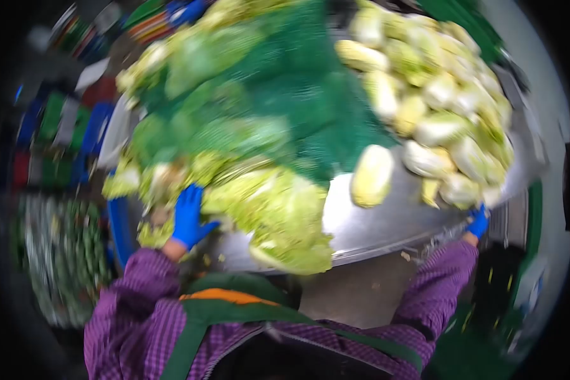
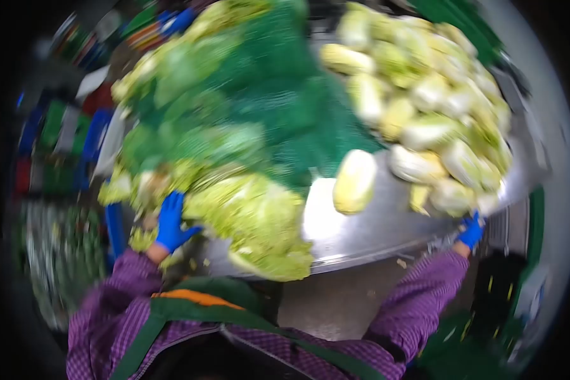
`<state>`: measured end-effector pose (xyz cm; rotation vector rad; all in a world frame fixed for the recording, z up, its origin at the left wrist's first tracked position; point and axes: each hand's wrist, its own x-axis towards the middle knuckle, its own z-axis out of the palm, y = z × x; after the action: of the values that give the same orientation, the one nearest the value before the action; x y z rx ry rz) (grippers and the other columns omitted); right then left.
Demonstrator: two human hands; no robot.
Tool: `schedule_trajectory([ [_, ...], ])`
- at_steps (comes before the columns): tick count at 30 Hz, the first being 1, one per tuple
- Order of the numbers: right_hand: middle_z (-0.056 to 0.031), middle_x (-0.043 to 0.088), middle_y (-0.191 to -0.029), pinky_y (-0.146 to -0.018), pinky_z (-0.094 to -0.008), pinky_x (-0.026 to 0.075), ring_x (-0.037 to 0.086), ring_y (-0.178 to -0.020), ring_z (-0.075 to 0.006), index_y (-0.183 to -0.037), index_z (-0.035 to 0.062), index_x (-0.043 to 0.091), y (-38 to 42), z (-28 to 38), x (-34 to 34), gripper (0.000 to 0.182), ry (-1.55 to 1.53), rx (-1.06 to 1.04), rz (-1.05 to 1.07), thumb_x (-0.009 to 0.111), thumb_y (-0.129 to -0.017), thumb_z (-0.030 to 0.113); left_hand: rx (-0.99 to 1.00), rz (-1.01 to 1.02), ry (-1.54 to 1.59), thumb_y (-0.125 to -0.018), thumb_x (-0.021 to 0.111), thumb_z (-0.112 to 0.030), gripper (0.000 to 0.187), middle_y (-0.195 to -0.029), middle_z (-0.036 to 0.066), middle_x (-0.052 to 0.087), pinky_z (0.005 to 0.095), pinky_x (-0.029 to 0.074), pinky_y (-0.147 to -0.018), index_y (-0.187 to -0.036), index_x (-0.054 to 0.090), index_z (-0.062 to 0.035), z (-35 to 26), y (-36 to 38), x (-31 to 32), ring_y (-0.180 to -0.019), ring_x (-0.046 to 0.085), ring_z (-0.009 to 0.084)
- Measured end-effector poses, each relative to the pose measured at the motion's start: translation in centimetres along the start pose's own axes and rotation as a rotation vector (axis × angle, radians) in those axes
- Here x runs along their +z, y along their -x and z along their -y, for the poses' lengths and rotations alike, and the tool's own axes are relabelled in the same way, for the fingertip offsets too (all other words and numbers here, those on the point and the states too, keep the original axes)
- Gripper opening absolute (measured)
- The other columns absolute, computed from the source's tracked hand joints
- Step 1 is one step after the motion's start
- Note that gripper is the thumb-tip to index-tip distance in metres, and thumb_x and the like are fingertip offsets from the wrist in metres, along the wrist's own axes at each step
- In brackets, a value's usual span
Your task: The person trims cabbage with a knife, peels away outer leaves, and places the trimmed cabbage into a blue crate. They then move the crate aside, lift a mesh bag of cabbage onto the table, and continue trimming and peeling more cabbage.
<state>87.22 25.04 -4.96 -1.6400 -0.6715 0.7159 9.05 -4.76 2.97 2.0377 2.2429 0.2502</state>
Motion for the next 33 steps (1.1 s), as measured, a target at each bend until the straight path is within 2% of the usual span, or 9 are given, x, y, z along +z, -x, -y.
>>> schedule_trajectory([
  [6,-0.007,0.063,-0.11,-0.04,-0.0175,0.03,0.044,-0.052,-0.0064,-0.123,0.005,0.05,14.6,7.4,9.6,0.039,-0.154,-0.26,0.029,0.052,-0.089,0.023,-0.162,0.061,0.019,-0.057,0.08,-0.04,0.088,-0.137,0.025,0.034,0.0485,0.035,-0.097,-0.125,0.041,0.0022,-0.9,-2.5,-0.7,-0.118,0.038,0.0447],
  [12,-0.0111,0.062,-0.105,-0.052,-0.0194,0.044,0.053,-0.061,-0.0057,-0.115,0.0003,0.054,43.2,12.6,19.7,0.034,-0.202,-0.205,0.683,0.049,-0.091,0.023,-0.069,-0.049,0.06,-0.065,0.072,-0.024,0.069,-0.132,0.022,0.041,0.0443,0.043,-0.091,-0.125,0.045,-0.0028,0.2,-0.8,0.0,-0.107,0.049,0.0414],
  [16,-0.0068,0.064,-0.096,-0.056,-0.0201,0.046,0.056,-0.065,-0.0064,-0.116,-0.0012,0.055,57.1,12.7,25.3,0.032,-0.118,0.004,1.158,0.058,-0.085,0.008,0.063,-0.015,0.258,-0.07,0.072,-0.029,0.072,-0.131,0.022,0.042,0.0435,0.042,-0.093,-0.133,0.043,-0.0084,4.0,2.9,-2.9,-0.11,0.048,0.0393],
  [18,-0.0029,0.062,-0.083,-0.051,-0.021,0.044,0.053,-0.059,-0.0061,-0.12,-0.001,0.052,60.7,12.7,28.5,0.038,-0.074,0.018,1.287,0.061,-0.085,0.009,0.089,-0.306,0.187,-0.07,0.074,-0.034,0.073,-0.131,0.022,0.042,0.0441,0.04,-0.095,-0.132,0.044,-0.0109,7.1,2.9,-4.9,-0.114,0.047,0.0377],
  [19,-0.0011,0.059,-0.076,-0.048,-0.0216,0.043,0.05,-0.055,-0.006,-0.123,-0.0005,0.051,62.0,12.1,30.4,0.041,-0.063,0.01,1.34,0.061,-0.085,0.011,-0.071,-0.309,0.22,-0.064,0.077,-0.038,0.085,-0.132,0.022,0.042,0.0458,0.036,-0.098,-0.135,0.04,-0.0095,8.7,2.1,-5.8,-0.118,0.043,0.038],
  [22,0.0002,0.053,-0.069,-0.044,-0.0234,0.04,0.046,-0.049,-0.0062,-0.126,0.0013,0.049,65.4,10.7,37.3,0.046,-0.067,0.135,1.222,0.063,-0.085,0.017,-0.019,-0.288,0.149,-0.059,0.078,-0.046,0.097,-0.131,0.023,0.041,0.0462,0.034,-0.101,-0.135,0.035,-0.0037,14.9,-1.2,-5.0,-0.12,0.04,0.0394],
  [24,-0.0009,0.053,-0.069,-0.043,-0.0246,0.039,0.047,-0.048,-0.0075,-0.127,0.0012,0.048,66.2,8.2,41.1,0.052,0.013,0.119,1.174,0.066,-0.083,0.023,0.116,-0.048,0.082,-0.054,0.078,-0.051,0.108,-0.132,0.023,0.04,0.0463,0.031,-0.102,-0.138,0.03,-0.0025,16.7,-3.0,-5.3,-0.121,0.038,0.0413],
  [29,-0.0002,0.05,-0.073,-0.04,-0.0233,0.037,0.046,-0.046,-0.0064,-0.132,0.0028,0.043,69.4,9.1,39.9,0.052,0.046,0.069,1.179,0.061,-0.086,0.018,0.238,-0.15,0.196,-0.051,0.078,-0.045,0.102,-0.125,0.023,0.045,0.0453,0.035,-0.098,-0.134,0.035,-0.0053,18.6,-2.6,-5.8,-0.113,0.043,0.0404],
  [33,-0.0092,0.056,-0.117,-0.043,-0.0207,0.04,0.047,-0.049,-0.0052,-0.137,0.0075,0.038,74.5,10.0,34.9,0.053,-0.101,0.237,1.279,0.057,-0.088,0.014,0.274,-0.073,0.353,-0.049,0.077,-0.036,0.096,-0.119,0.018,0.05,0.0439,0.037,-0.092,-0.132,0.039,-0.0085,20.4,3.1,-8.8,-0.105,0.048,0.037],
])
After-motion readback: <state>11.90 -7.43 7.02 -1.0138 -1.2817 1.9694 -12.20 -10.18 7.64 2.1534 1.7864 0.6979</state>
